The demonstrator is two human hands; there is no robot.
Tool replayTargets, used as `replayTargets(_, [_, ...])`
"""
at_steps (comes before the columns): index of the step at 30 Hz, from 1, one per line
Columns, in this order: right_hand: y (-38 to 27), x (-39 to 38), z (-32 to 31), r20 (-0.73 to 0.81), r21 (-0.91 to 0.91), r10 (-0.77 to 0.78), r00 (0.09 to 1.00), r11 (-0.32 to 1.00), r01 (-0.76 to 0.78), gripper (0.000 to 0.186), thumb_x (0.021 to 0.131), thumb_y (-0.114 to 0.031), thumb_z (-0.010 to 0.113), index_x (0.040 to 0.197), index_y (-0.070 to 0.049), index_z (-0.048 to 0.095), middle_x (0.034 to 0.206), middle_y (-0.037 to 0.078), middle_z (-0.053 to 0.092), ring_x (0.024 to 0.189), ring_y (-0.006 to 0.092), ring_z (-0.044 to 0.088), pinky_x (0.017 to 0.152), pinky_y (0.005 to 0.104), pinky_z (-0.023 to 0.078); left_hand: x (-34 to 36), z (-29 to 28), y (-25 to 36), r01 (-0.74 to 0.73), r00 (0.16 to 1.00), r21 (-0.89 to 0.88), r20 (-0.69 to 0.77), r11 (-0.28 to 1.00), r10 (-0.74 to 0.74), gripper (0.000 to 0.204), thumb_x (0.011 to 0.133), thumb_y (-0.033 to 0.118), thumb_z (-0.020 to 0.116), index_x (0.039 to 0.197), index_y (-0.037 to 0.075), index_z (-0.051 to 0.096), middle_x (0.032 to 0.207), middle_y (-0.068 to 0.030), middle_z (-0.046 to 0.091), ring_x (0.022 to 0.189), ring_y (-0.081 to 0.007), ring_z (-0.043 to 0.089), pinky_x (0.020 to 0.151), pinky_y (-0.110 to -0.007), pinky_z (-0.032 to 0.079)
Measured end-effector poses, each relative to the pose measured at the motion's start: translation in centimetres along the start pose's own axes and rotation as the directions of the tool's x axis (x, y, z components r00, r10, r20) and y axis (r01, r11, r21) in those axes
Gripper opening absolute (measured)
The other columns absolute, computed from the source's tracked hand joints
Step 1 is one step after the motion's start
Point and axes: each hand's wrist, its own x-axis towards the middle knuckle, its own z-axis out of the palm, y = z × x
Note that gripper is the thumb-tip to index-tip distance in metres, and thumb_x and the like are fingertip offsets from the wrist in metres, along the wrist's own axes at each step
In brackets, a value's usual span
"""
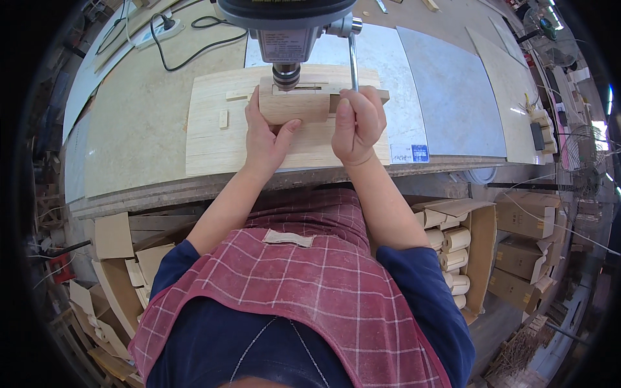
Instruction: Drilling holes into cylindrical wooden blocks using a drill press.
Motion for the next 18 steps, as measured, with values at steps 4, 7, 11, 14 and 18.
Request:
replayTargets(4, [1.2,-0.4,0.3,-0.016,0.021,-0.066,0.998,0.998,0.066,0.011,0.089,-0.007,0.042,0.093,0.001,0.050,0.070,0.007,0.049,0.061,0.0140,0.042,0.056,0.0253,0.035,0.0,0.1,0.4,0.030,0.999,0.004,0.019,1.000,-0.030,0.086,0.074,0.028,0.068,0.135,0.001,0.013,0.113,-0.0197,0.039,0.083,-0.0337,0.057,0.068,-0.040,0.048])
replayTargets(7, [1.4,-0.6,0.4,-0.016,0.026,-0.072,0.997,0.997,0.073,0.011,0.089,-0.006,0.043,0.093,0.001,0.050,0.071,0.008,0.049,0.061,0.0139,0.043,0.056,0.0250,0.035,0.0,0.2,0.1,-0.002,1.000,0.002,0.000,1.000,0.002,0.086,0.074,0.028,0.068,0.135,0.001,0.014,0.113,-0.0200,0.039,0.085,-0.0345,0.056,0.069,-0.041,0.048])
replayTargets(11, [0.6,-0.5,0.2,0.014,0.022,0.019,1.000,1.000,-0.019,0.010,0.088,-0.003,0.044,0.092,0.002,0.051,0.072,0.007,0.049,0.061,0.0128,0.042,0.055,0.0238,0.034,0.0,0.1,0.2,0.013,1.000,-0.008,0.001,1.000,-0.013,0.086,0.074,0.029,0.068,0.135,0.001,0.015,0.112,-0.0199,0.039,0.086,-0.0345,0.055,0.070,-0.041,0.048])
replayTargets(14, [-0.3,0.9,-0.7,0.005,0.010,0.003,1.000,1.000,-0.003,0.004,0.080,0.000,0.053,0.083,0.001,0.056,0.062,0.007,0.047,0.049,0.0143,0.040,0.045,0.0259,0.031,0.1,0.1,0.2,0.023,1.000,-0.019,0.008,1.000,-0.023,0.085,0.074,0.030,0.068,0.135,0.001,0.015,0.112,-0.0195,0.039,0.086,-0.0342,0.055,0.070,-0.040,0.048])
replayTargets(18, [-2.5,6.2,-2.4,0.021,-0.160,-0.060,0.998,0.985,0.063,0.006,0.080,-0.004,0.056,0.075,-0.001,0.057,0.057,0.008,0.048,0.047,0.0163,0.045,0.044,0.0249,0.034,0.1,-0.1,0.6,0.066,0.996,-0.036,0.060,0.997,-0.064,0.082,0.076,0.017,0.068,0.135,-0.001,0.014,0.120,-0.0177,0.033,0.104,-0.0262,0.050,0.082,-0.033,0.048])
